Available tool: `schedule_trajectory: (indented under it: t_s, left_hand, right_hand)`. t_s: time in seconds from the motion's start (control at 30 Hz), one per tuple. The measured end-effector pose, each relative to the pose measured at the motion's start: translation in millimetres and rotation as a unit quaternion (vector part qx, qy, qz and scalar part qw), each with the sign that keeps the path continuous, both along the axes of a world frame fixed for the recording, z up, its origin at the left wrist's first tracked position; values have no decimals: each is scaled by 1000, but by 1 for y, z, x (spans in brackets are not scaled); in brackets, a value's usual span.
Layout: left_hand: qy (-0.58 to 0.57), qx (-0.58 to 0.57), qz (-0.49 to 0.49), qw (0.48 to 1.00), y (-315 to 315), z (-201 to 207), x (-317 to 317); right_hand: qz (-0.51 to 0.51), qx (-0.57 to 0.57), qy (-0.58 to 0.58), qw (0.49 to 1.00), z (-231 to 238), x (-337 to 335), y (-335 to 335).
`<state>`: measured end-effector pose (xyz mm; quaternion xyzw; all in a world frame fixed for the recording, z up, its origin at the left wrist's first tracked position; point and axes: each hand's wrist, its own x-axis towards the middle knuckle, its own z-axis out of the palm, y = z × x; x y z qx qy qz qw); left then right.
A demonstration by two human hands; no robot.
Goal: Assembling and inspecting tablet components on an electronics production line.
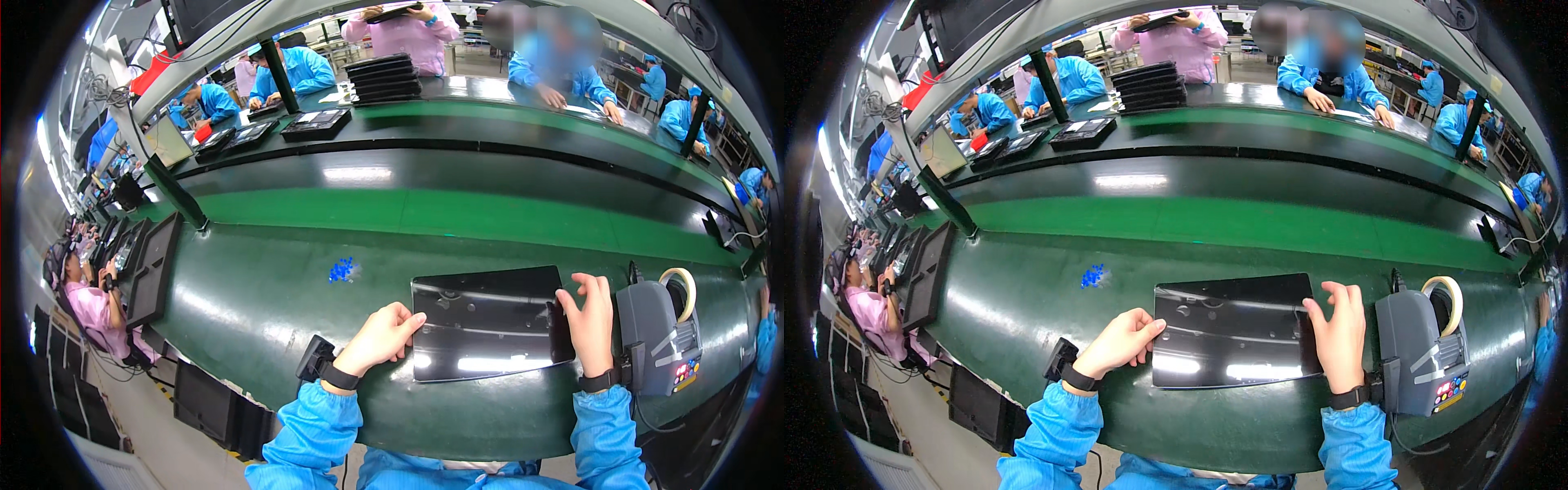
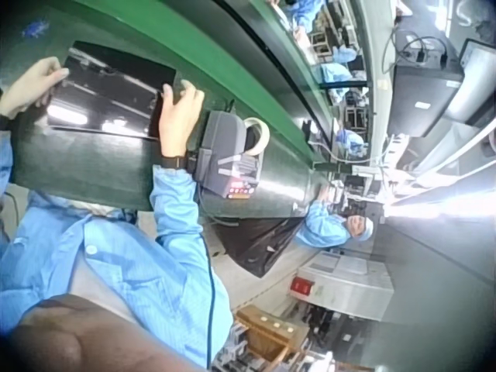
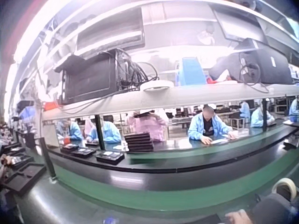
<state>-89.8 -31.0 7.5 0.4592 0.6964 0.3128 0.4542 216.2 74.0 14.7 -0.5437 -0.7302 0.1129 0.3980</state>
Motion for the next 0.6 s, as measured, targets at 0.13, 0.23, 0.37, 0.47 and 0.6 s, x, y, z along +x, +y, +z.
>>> schedule_trajectory:
  t_s: [0.13, 0.23, 0.37, 0.47, 0.6]
  left_hand:
    - [16, -31, -16, 999, 4, 6, -1]
    - [84, 26, -12, 996, 7, -9, -2]
    - [160, 134, 36, 977, 0, -3, 11]
    - [136, 157, 37, 977, -9, 19, 13]
    - [135, 179, 32, 974, -9, 38, 15]
  right_hand:
    - [-4, -70, -27, 997, -19, 3, 4]
    - [-5, -59, -20, 998, -22, 0, 2]
    - [-35, -38, -27, 998, -7, 1, -3]
    - [-59, -10, 11, 998, 11, 0, -10]
    - [-40, -72, 74, 994, 24, 9, -8]
